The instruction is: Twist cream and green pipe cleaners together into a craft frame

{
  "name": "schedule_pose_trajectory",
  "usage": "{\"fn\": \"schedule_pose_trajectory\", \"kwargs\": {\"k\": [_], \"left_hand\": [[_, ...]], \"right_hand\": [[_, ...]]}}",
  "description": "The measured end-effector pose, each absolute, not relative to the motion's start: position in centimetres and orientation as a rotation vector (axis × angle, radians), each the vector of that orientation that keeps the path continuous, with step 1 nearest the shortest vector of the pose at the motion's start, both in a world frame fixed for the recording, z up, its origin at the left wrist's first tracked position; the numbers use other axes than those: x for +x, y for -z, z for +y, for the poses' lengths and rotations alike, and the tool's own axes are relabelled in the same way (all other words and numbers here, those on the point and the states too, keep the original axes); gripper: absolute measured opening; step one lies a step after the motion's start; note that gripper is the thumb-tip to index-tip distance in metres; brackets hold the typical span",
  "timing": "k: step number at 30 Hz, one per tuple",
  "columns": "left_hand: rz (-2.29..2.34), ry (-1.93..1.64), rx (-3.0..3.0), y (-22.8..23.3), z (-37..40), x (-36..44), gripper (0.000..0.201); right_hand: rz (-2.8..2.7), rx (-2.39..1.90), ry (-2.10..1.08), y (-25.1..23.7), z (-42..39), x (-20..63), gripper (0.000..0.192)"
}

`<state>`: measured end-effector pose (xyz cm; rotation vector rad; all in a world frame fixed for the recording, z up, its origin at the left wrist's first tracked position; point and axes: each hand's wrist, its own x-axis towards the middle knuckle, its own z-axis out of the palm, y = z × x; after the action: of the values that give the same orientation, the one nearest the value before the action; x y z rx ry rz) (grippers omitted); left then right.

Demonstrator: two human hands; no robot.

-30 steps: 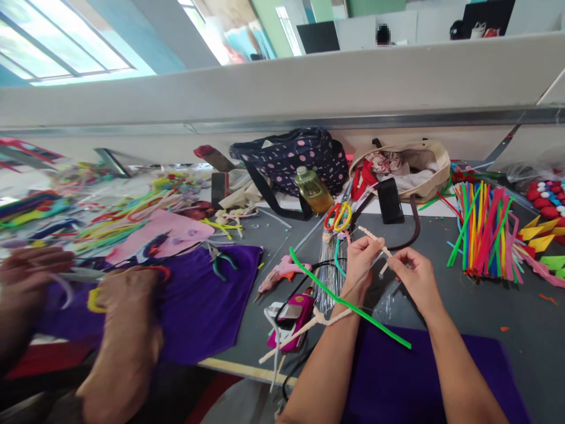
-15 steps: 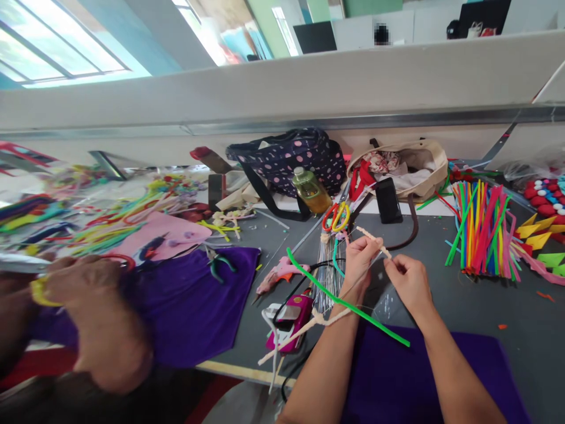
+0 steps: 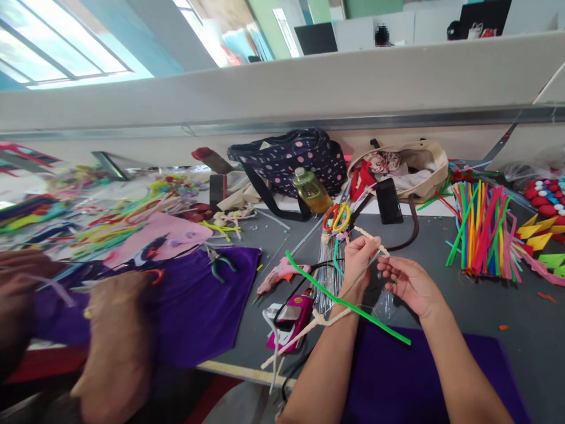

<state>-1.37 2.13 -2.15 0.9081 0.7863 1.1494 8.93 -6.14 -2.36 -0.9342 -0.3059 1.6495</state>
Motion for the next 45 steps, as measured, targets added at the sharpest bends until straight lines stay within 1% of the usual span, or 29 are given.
{"fn": "schedule_pose_trajectory", "kwargs": {"k": [5, 7, 10, 21, 27, 35, 37, 42, 45], "left_hand": [[0.796, -1.139, 0.889, 1.9, 2.0, -1.4, 0.040], [0.793, -1.140, 0.888, 1.8, 2.0, -1.4, 0.039], [0.798, -1.147, 0.908, 1.7, 1.9, -1.4, 0.040], [0.789, -1.166, 0.942, 1.9, 2.0, -1.3, 0.040], [0.783, -1.155, 0.912, 1.9, 2.0, -1.4, 0.039], [0.782, -1.135, 0.897, 1.9, 2.0, -1.3, 0.041], [0.780, -1.123, 0.895, 1.9, 2.0, -1.3, 0.041], [0.793, -1.091, 0.875, 1.8, 2.1, -1.4, 0.040], [0.785, -1.088, 0.865, 1.7, 2.0, -1.4, 0.040]], "right_hand": [[-0.105, -0.733, -1.749, 2.9, -5.9, 8.9, 0.019], [-0.054, -0.717, -1.744, 2.9, -5.9, 8.8, 0.016], [-0.013, -0.727, -1.700, 2.9, -5.9, 8.7, 0.018], [-0.132, -0.921, -1.457, 2.1, -5.9, 8.2, 0.024], [-0.299, -1.046, -1.264, 1.3, -6.1, 7.8, 0.021], [-0.537, -1.215, -0.923, 1.4, -6.3, 7.4, 0.014], [-0.544, -1.192, -0.960, 1.2, -6.3, 7.5, 0.013], [-0.424, -1.013, -1.324, 1.0, -6.4, 8.5, 0.016], [-0.326, -0.935, -1.431, 1.4, -6.4, 9.0, 0.016]]}}
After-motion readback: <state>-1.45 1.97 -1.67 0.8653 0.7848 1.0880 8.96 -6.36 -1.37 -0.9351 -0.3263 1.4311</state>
